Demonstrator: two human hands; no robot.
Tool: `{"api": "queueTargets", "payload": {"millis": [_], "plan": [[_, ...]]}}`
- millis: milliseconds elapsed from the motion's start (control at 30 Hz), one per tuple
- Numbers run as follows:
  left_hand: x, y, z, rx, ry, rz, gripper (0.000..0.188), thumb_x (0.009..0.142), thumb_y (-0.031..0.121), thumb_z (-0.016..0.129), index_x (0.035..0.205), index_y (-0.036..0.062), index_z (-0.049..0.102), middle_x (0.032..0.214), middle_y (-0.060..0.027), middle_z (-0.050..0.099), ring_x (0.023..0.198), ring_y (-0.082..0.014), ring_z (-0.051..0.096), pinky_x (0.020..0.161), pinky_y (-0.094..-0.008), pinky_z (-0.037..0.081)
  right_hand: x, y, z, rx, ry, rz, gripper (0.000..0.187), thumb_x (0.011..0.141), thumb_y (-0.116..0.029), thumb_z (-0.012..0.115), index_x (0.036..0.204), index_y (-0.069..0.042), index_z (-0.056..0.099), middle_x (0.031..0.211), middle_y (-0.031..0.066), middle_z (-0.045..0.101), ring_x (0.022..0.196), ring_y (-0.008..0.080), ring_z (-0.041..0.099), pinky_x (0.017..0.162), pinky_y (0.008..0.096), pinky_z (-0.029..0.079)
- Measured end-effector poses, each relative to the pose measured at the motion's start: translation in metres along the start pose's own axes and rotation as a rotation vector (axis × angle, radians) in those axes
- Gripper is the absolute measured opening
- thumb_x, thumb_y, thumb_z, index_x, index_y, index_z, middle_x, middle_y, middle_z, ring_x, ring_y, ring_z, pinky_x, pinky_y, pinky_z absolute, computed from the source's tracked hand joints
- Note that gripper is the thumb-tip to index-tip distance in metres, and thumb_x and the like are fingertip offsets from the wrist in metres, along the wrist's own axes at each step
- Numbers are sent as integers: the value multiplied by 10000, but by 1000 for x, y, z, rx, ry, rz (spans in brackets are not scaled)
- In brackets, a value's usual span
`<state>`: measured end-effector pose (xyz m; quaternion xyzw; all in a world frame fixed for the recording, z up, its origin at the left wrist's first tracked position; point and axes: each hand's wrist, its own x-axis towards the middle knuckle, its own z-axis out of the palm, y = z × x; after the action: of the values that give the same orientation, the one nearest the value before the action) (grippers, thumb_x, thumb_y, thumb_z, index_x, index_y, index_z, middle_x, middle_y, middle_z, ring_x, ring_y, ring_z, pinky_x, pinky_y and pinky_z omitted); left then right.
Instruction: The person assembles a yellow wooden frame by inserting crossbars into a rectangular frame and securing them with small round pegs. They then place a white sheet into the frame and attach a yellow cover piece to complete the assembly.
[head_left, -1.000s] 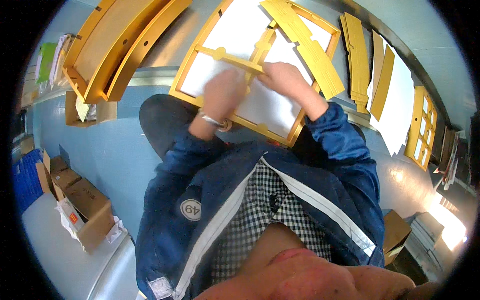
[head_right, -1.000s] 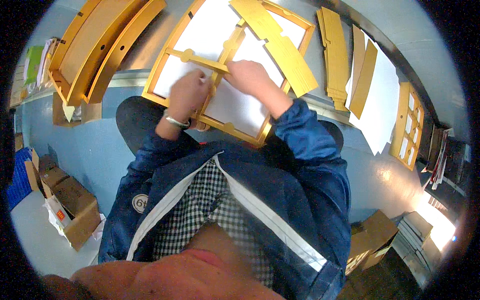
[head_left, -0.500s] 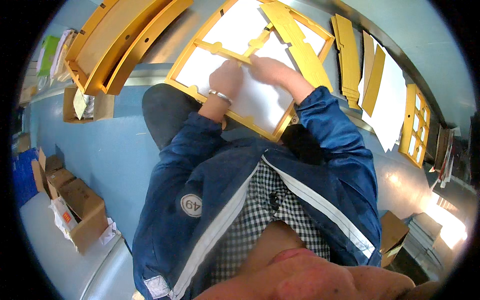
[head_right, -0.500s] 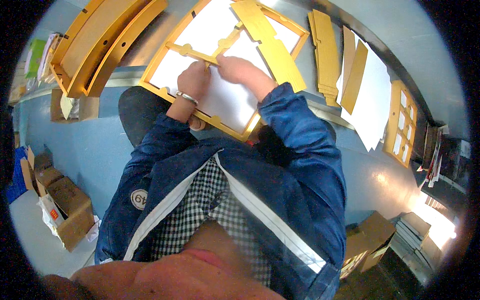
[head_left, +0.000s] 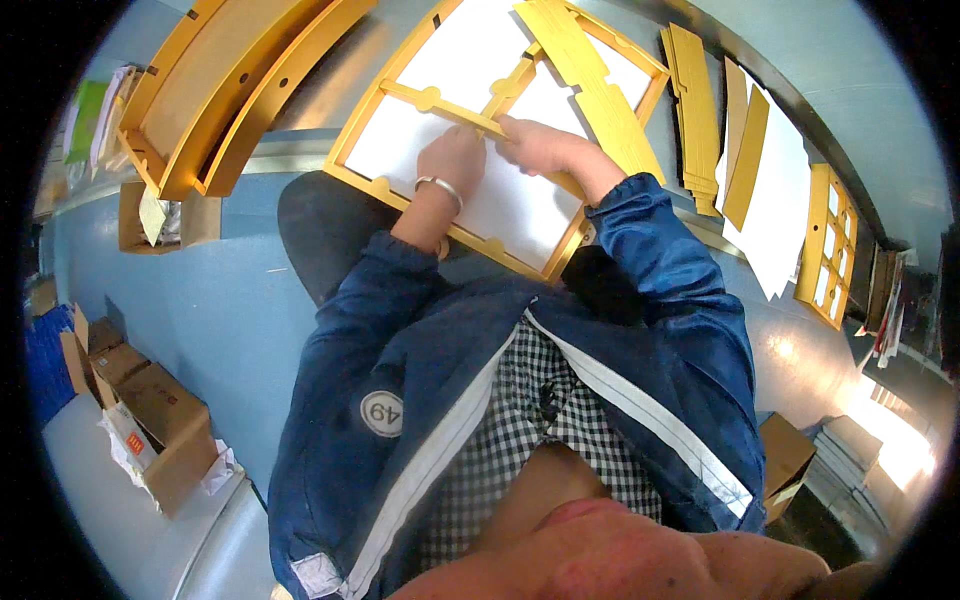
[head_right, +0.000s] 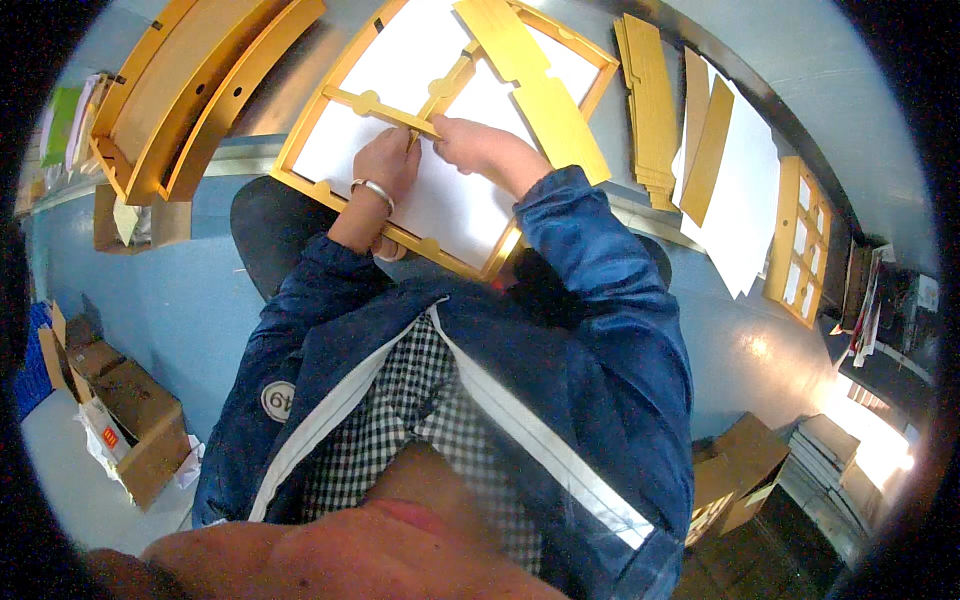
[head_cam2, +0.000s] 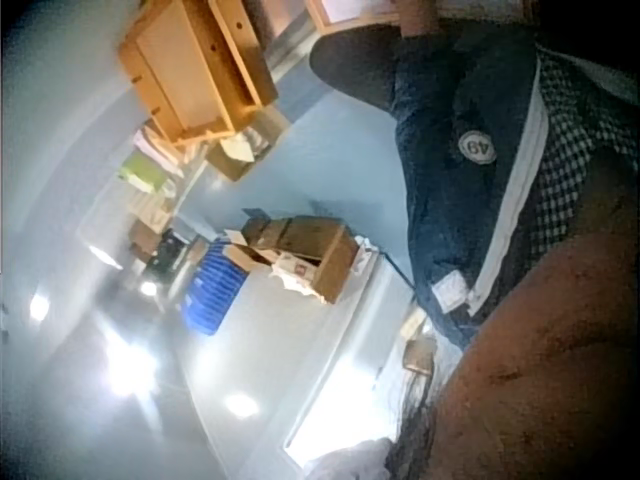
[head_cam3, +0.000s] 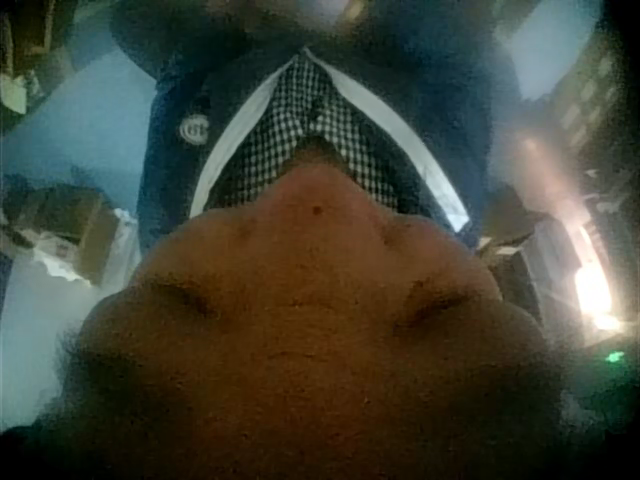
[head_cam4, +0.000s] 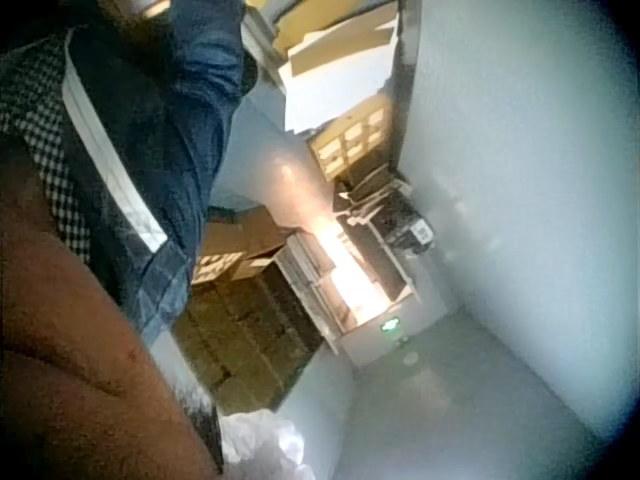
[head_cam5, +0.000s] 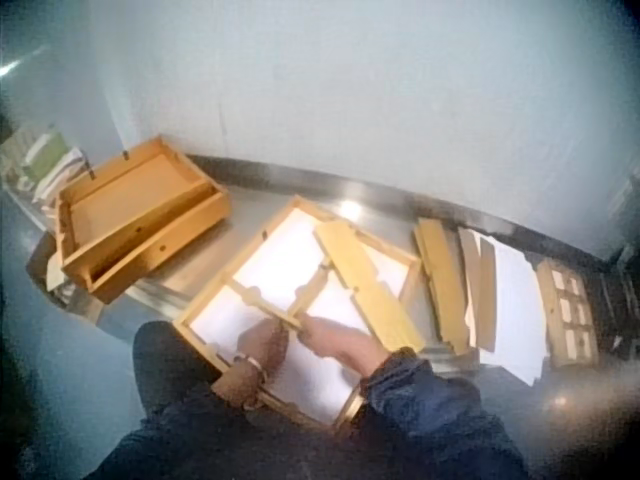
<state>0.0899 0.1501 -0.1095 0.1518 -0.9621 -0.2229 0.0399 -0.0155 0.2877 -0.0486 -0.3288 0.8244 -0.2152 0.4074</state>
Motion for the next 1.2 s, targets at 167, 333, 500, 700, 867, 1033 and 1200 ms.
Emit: {"api": "queueTargets", "payload": {"millis": [167,333,500,700,867,1033,1200], "plan": [[0,1,0,-34,59,41,185,947,255,585,946,71,605,893,-151,671,826,-375,663,708,-482,535,10,8,-1,-60,5,-25,379,953,-141,445,1289,22,516,821,152,671,658,261,635,636,369,518],[-1,6,-4,-40,54,60,199,946,266,585,975,70,607,929,-151,675,837,-377,665,730,-491,534,18,4,-2,-180,25,16,420,945,-127,445,1326,39,501,857,178,681,680,273,656,645,381,522],[0,12,-7,-42,4,-76,212,942,277,587,988,71,612,956,-149,677,865,-376,664,753,-493,533,8,-3,-8,-112,-11,66,437,946,-132,447,1333,68,477,876,196,676,689,271,663,662,386,528],[-1,8,-7,-84,56,-28,201,941,267,596,969,70,625,997,-150,672,900,-373,658,765,-489,529,-4,-10,-4,101,4,4,447,942,-135,455,1331,86,463,868,194,672,704,265,671,650,386,535],[-2,10,-7,-92,54,-9,196,941,261,596,959,68,623,1002,-155,668,904,-381,651,759,-497,523,7,2,13,-274,177,24,288,957,-133,453,1179,28,540,943,210,707,761,368,701,686,447,554],[0,10,-12,-91,23,-18,229,947,282,593,999,60,614,1004,-156,663,923,-386,645,771,-489,521,7,0,20,-489,343,25,307,935,-186,540,1175,4,560,1032,225,710,904,358,715,749,451,553],[2,17,-25,-63,21,-69,336,900,310,685,1108,61,597,1113,-157,635,1001,-370,632,817,-464,518,-4,-1,13,-564,374,-1,350,900,-269,624,1163,-42,587,1032,184,718,966,359,699,822,460,507]]}}
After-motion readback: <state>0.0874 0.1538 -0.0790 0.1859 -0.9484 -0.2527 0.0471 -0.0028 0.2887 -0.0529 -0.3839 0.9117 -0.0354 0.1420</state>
